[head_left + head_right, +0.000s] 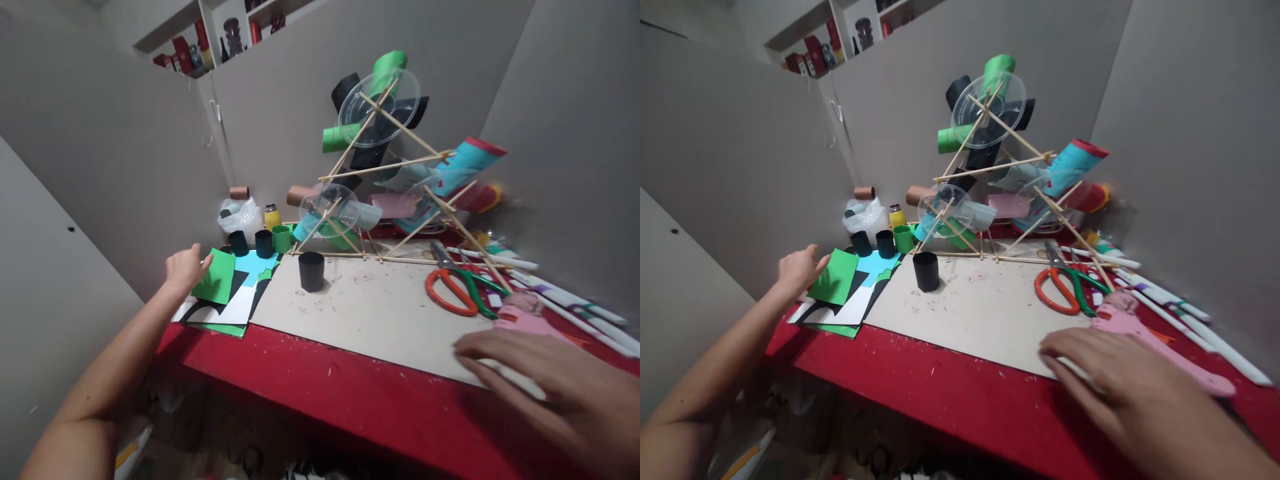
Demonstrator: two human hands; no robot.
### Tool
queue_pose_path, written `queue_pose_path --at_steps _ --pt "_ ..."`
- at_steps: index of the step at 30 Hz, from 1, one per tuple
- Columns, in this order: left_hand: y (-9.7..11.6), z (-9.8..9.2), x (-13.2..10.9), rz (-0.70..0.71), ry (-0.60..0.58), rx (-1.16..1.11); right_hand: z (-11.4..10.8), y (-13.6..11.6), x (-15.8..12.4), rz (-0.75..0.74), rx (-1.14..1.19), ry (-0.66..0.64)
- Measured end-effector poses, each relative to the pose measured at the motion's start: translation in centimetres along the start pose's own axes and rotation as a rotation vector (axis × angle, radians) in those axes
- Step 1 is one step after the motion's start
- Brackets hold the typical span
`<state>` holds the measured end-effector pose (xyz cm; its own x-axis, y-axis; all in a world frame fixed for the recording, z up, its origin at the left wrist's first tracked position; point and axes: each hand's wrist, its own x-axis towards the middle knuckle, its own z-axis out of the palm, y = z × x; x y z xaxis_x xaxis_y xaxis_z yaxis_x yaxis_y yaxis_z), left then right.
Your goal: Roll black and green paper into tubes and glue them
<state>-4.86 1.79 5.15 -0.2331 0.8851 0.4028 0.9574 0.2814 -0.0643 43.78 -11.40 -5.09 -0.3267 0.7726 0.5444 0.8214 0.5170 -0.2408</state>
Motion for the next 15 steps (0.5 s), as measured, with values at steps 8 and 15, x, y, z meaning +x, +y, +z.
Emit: queue_pose_path --at_steps 8,15 --pt "-2.7 2.8 -0.5 -0.068 -0.080 -0.244 2.7 -6.1 3.2 -0.120 0.075 -0.384" --pt "-3.4 4.3 -0.2 -0.069 0.063 -0.717 3.3 -6.2 4.2 -0.062 0.221 -0.461"
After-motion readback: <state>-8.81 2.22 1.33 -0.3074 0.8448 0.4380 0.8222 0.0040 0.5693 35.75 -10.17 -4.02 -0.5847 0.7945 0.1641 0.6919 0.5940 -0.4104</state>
